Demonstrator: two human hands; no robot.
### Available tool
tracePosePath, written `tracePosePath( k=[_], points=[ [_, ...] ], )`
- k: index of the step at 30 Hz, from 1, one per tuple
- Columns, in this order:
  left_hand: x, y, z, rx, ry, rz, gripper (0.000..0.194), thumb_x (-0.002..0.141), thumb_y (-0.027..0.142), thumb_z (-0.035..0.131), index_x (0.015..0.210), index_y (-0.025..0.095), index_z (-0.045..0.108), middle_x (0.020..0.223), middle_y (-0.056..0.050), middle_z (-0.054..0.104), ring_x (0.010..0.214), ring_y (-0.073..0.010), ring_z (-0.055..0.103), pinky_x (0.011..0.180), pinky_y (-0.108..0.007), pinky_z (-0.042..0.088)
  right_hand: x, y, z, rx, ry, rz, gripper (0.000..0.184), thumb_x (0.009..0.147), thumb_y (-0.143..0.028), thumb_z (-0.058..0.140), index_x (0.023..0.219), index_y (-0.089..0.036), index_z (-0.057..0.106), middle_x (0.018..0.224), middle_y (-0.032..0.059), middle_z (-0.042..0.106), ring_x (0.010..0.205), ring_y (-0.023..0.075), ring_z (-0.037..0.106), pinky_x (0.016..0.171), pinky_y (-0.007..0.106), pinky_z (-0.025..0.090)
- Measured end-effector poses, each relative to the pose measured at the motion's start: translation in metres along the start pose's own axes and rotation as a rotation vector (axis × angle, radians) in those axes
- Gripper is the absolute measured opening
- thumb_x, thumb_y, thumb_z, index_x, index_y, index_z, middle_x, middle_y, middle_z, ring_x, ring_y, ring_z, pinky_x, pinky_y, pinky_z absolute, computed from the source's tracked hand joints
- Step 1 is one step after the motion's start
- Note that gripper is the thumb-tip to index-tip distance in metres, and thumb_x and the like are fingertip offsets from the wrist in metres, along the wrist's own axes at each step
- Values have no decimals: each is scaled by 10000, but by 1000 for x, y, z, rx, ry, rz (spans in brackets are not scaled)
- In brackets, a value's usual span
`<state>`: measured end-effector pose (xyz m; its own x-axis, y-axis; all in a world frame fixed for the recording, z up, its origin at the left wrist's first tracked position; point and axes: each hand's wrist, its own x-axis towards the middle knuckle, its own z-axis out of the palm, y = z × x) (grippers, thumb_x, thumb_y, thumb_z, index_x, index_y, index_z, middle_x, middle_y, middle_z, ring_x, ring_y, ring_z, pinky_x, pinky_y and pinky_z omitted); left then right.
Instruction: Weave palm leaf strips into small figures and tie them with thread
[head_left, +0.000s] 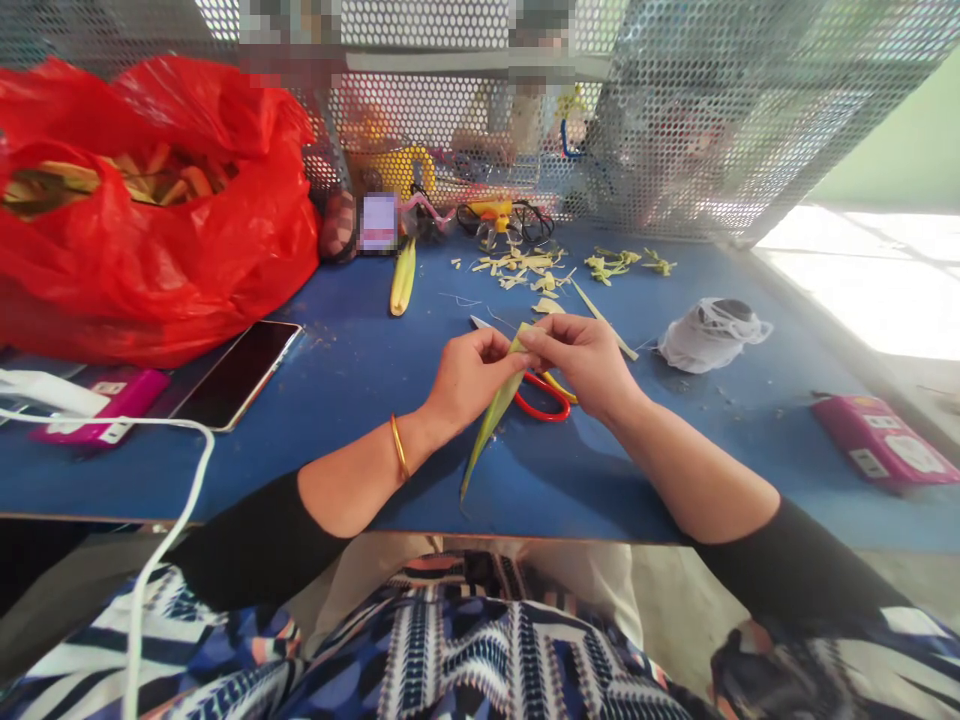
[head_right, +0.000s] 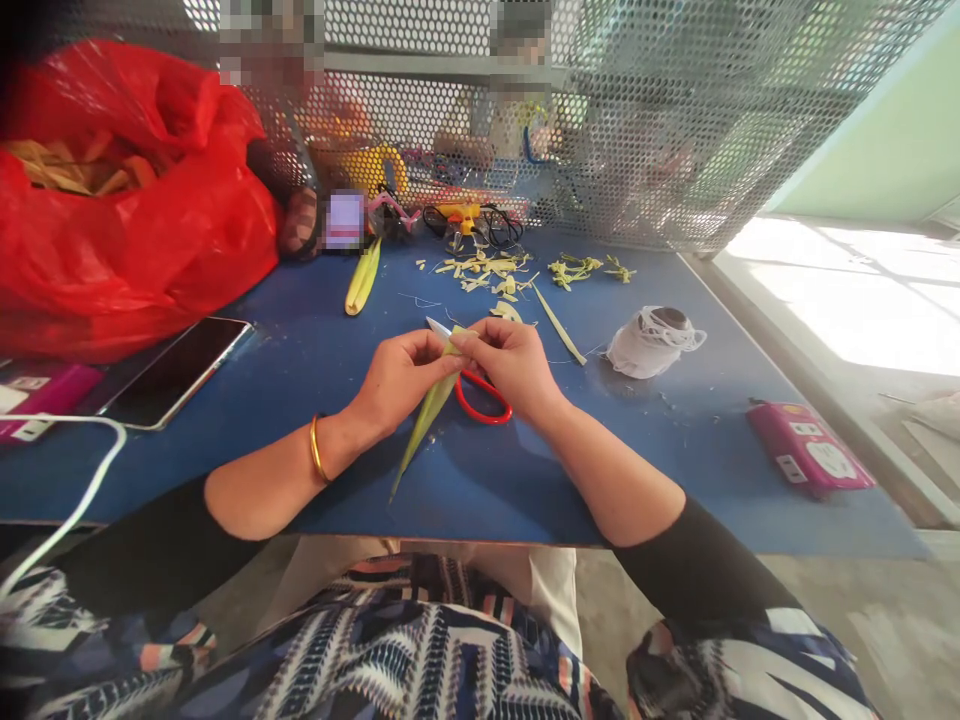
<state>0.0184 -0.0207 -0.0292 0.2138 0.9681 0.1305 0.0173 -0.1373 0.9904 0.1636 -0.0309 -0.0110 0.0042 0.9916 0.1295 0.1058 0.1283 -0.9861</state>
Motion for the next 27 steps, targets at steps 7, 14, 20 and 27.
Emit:
tracePosePath(
  k=[7,14,20,27],
  points=[
    [-4,2,1,-72,-66,-96,298,872,360,591,650,167,638,575,11,594,491,-84,459,491,-220,363,1,0,-2,15,-2,-18,270,698,-412,755,675,-179,620,579,-19,625,507,93,535,505,249,449],
    [0,1,-1,-54,8,-31,96,807,239,657,745,170,629,669,8,639,586,-98,560,541,-201,441,4,-11,-14,-137,-135,32,295,679,-420,776,635,-164,637,520,-21,596,468,81,511,447,221,383],
    [1,4,-1,-111,-42,-101,116,824,205,633,717,167,610,624,13,601,541,-94,543,467,-189,422,4,-16,-17,-205,-228,65,322,645,-445,802,639,-156,662,501,-15,597,450,87,502,431,226,351],
    [1,3,-1,-110,-28,-95,122,845,210,616,731,175,591,648,11,614,566,-100,580,489,-189,451,4,-3,-11,-193,-50,-62,205,684,-354,742,671,-173,646,570,-22,604,524,104,521,527,266,404]
  ],
)
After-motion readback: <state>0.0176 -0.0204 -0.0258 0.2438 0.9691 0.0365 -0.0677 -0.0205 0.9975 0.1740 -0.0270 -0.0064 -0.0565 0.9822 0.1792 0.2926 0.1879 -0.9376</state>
